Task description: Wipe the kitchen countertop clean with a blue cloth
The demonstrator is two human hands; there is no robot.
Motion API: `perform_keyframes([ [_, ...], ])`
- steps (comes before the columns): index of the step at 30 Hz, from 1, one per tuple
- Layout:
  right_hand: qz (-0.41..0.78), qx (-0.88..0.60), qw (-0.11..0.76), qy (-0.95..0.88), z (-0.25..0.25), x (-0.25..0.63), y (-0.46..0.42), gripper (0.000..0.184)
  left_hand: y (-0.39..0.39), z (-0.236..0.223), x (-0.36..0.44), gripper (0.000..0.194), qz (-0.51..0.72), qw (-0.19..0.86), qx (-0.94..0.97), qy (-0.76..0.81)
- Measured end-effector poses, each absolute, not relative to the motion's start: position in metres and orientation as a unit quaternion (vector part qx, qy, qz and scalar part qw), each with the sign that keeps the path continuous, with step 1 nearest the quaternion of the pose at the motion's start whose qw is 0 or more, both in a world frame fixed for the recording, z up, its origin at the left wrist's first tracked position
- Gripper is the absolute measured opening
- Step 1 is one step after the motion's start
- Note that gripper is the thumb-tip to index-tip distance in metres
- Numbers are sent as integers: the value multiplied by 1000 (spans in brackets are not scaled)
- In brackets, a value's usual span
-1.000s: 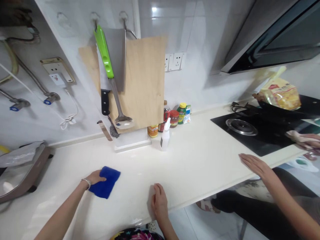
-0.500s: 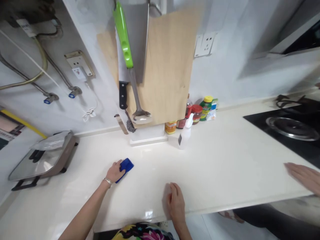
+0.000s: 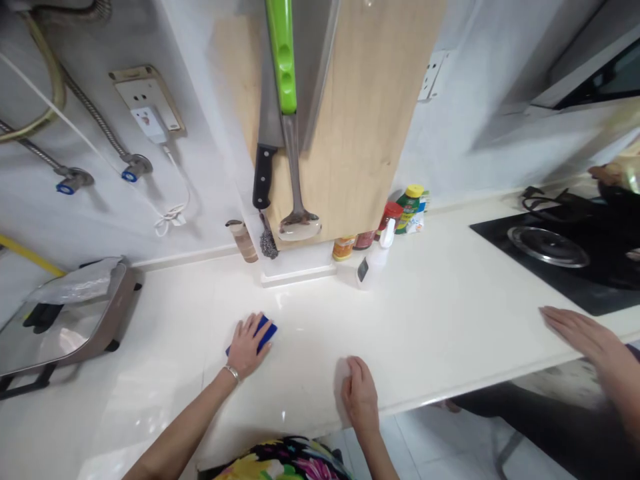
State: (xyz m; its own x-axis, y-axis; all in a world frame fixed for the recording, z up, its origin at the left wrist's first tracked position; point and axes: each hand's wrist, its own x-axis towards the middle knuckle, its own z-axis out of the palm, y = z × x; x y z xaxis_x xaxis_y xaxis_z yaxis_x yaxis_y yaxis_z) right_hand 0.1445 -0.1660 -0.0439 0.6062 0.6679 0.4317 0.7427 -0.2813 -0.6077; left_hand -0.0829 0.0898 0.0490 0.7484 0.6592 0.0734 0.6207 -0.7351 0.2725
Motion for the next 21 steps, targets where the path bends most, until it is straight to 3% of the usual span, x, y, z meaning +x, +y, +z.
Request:
perform_keyframes([
  [4, -34, -807, 384, -447, -41, 142, -168, 38, 101, 45, -86, 55, 47, 128, 933, 332],
  [9, -37, -839, 351, -414, -42, 123, -168, 42, 171, 45, -107, 61, 85, 97, 888, 442],
  [21, -112, -881, 256, -381, -58, 93, -161, 47, 306, 34, -91, 41, 187, 120, 870, 440],
])
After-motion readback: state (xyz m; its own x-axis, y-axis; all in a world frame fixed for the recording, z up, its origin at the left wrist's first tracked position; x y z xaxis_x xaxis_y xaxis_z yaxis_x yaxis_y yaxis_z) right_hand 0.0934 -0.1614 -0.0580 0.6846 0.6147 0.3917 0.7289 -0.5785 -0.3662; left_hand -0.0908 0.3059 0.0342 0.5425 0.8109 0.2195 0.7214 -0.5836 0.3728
